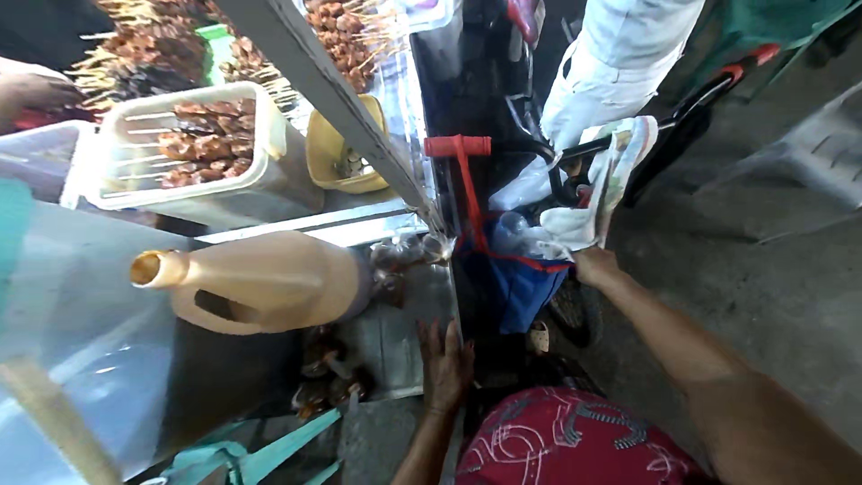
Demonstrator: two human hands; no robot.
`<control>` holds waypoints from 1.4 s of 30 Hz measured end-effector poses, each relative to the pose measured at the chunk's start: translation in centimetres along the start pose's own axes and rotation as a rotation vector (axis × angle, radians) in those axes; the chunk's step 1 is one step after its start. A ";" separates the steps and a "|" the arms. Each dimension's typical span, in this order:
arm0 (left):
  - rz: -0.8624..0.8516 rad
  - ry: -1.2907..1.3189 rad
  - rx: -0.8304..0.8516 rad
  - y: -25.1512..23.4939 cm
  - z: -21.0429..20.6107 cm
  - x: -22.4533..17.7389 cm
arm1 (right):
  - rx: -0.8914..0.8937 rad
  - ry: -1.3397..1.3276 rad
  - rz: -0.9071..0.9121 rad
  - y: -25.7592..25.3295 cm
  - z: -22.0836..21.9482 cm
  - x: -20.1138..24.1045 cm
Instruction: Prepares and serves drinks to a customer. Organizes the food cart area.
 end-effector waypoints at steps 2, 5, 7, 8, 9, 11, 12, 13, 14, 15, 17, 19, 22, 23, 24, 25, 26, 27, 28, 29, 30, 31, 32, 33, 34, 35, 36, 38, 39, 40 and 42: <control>0.000 0.022 -0.006 0.1 0.1 0.1 | 0.060 -0.001 -0.146 0.9 -0.1 -3.2; 0.018 0.031 -0.019 0.0 0.2 0.3 | 0.171 0.044 -0.250 2.3 0.1 -4.5; 0.027 0.024 -0.023 0.1 0.3 0.3 | 0.184 0.038 -0.225 3.2 1.2 -2.3; 0.029 0.025 -0.021 0.1 0.3 0.4 | 0.178 0.015 -0.183 3.6 2.0 -0.6; 0.031 0.031 -0.021 0.1 0.3 0.4 | 0.164 -0.028 -0.111 3.5 2.7 1.3; 0.033 0.050 -0.028 0.1 0.1 0.5 | 0.134 -0.146 0.069 2.1 3.4 5.1; 0.028 0.064 -0.035 0.1 0.1 0.6 | 0.123 -0.223 0.133 0.9 3.4 6.8; 0.030 0.068 -0.035 0.2 0.1 0.7 | 0.106 -0.296 0.150 -0.4 3.4 8.1; 0.039 0.067 -0.027 0.3 0.1 0.7 | 0.064 -0.368 0.129 -1.9 3.1 9.0; 0.049 0.062 -0.018 0.3 0.1 0.6 | 0.017 -0.430 0.093 -3.4 2.6 9.6; 0.074 0.051 -0.008 0.3 0.2 0.6 | -0.054 -0.555 0.002 -6.3 0.9 10.4; 0.078 0.042 -0.026 0.3 0.3 0.6 | -0.084 -0.608 -0.069 -7.4 -0.7 11.3; 0.083 0.032 -0.040 0.4 0.4 0.7 | -0.087 -0.539 -0.049 -6.5 -1.8 12.6; 0.085 0.030 -0.047 0.4 0.4 0.7 | -0.118 -0.525 -0.016 -5.9 -1.4 12.7; 0.086 0.034 -0.052 0.4 0.4 0.8 | -0.154 -0.523 0.009 -5.3 -0.8 12.7; 0.086 0.041 -0.056 0.4 0.4 0.8 | -0.184 -0.525 0.023 -4.7 0.0 12.4; 0.082 0.054 -0.060 0.5 0.4 0.8 | -0.206 -0.535 0.034 -4.1 0.8 11.9; 0.081 0.065 -0.059 0.5 0.4 0.8 | -0.225 -0.543 0.040 -3.5 1.7 11.2; 0.083 0.074 -0.056 0.6 0.3 0.7 | -0.243 -0.548 0.045 -3.1 2.5 10.3; 0.085 0.082 -0.056 0.6 0.3 0.8 | -0.279 -0.556 0.049 -2.9 3.3 9.5; 0.085 0.083 -0.061 0.5 0.3 0.8 | -0.315 -0.573 0.045 -2.7 4.1 8.8; 0.085 0.082 -0.063 0.5 0.3 0.8 | -0.355 -0.598 0.045 -2.4 4.8 8.2; 0.085 0.083 -0.065 0.5 0.3 0.8 | -0.395 -0.629 0.047 -2.4 5.1 7.6; 0.083 0.081 -0.064 0.5 0.3 0.8 | -0.429 -0.664 0.045 -2.4 5.3 7.1; 0.079 0.080 -0.064 0.4 0.3 0.8 | -0.455 -0.706 0.036 -2.5 5.3 6.7; 0.073 0.078 -0.067 0.4 0.3 0.8 | -0.479 -0.753 0.024 -2.7 5.1 6.3; 0.070 0.075 -0.067 0.4 0.3 0.9 | -0.507 -0.799 0.014 -2.9 5.0 6.0; 0.081 0.073 -0.054 0.5 0.2 1.0 | -0.554 -0.854 -0.014 -2.9 4.8 5.8; 0.091 0.077 -0.044 0.5 0.2 1.0 | -0.566 -0.854 -0.032 -2.9 4.8 6.0; 0.104 0.085 -0.030 0.4 0.3 1.0 | -0.567 -0.837 -0.044 -2.8 4.8 6.4; 0.128 0.116 -0.010 0.3 0.4 0.9 | -0.475 -0.738 -0.047 -3.0 4.4 7.7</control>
Point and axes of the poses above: each hand's wrist, its own y-axis away from the middle knuckle, its own z-axis out of the back of the hand, x = y × z, the point moved 8 cm from there along -y, towards the middle knuckle, and after that the axes turned 5 degrees about -x, right-handed, at the moved point
